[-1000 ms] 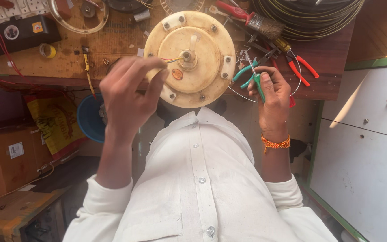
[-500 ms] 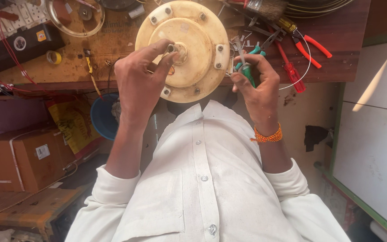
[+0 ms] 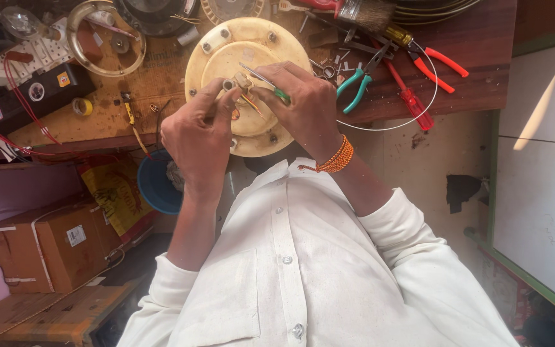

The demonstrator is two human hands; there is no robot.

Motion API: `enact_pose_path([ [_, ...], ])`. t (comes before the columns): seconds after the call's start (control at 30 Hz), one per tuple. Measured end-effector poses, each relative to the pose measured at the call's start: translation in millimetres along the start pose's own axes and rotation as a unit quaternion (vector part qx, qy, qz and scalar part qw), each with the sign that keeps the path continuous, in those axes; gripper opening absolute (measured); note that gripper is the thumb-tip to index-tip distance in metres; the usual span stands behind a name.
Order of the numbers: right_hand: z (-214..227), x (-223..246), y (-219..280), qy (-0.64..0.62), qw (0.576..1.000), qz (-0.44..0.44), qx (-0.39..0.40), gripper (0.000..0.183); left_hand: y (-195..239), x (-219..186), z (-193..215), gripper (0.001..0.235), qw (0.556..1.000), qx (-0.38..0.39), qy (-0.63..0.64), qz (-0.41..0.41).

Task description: The person cleans a small white plastic part with a brush, then uses a screwdriver to tighten screws on a circular wooden board with wires. The person handles the part and board repeatedly while working at a cluttered workbench.

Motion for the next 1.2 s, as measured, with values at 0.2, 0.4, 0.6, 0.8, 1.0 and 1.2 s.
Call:
enact_pose_path([
  [0.2,-9.6,-3.1,-0.2,-0.010,1.000,-0.027,-0.008,0.014,1.0,0.0,-1.8,0.024,1.000,-0.008,0.026,0.003],
  [0.4,-13.6,-4.9,8.0,0.017,0.999,-0.033,-0.017,0.013,5.1,3.9,-4.4,0.025,1.000,-0.012,0.021,0.011],
  [0.6,22.9,-83.2,24.2,-0.446,0.845,-0.297,-0.006,0.019,-2.1,4.9,-2.7,0.026,0.998,0.022,0.027,-0.060],
  [0.8,59.8,-139.4,48.6,-0.371,0.812,-0.442,0.087,0.042,-3.8,11.1,-5.9,0.041,0.988,0.109,0.083,-0.076],
  [1.0,67.1,-128.7,65.7,-0.369,0.866,-0.331,0.066,0.039,-4.7,12.0,-10.8,0.039,0.990,0.112,0.076,-0.027],
  [1.2,52.7,-111.1,64.6,-0.373,0.882,-0.279,0.071,0.027,6.1,30.9,-8.6,0.035,0.990,0.080,0.085,0.084],
])
Point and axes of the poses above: each hand's wrist, its own y-axis away from the middle knuckle, its own z-axis out of the back of the hand, x = y × z, the point moved 9 cm from there along -y, towards the middle knuckle, and after that the axes turned 14 degrees about -z, right-handed, at the moved point
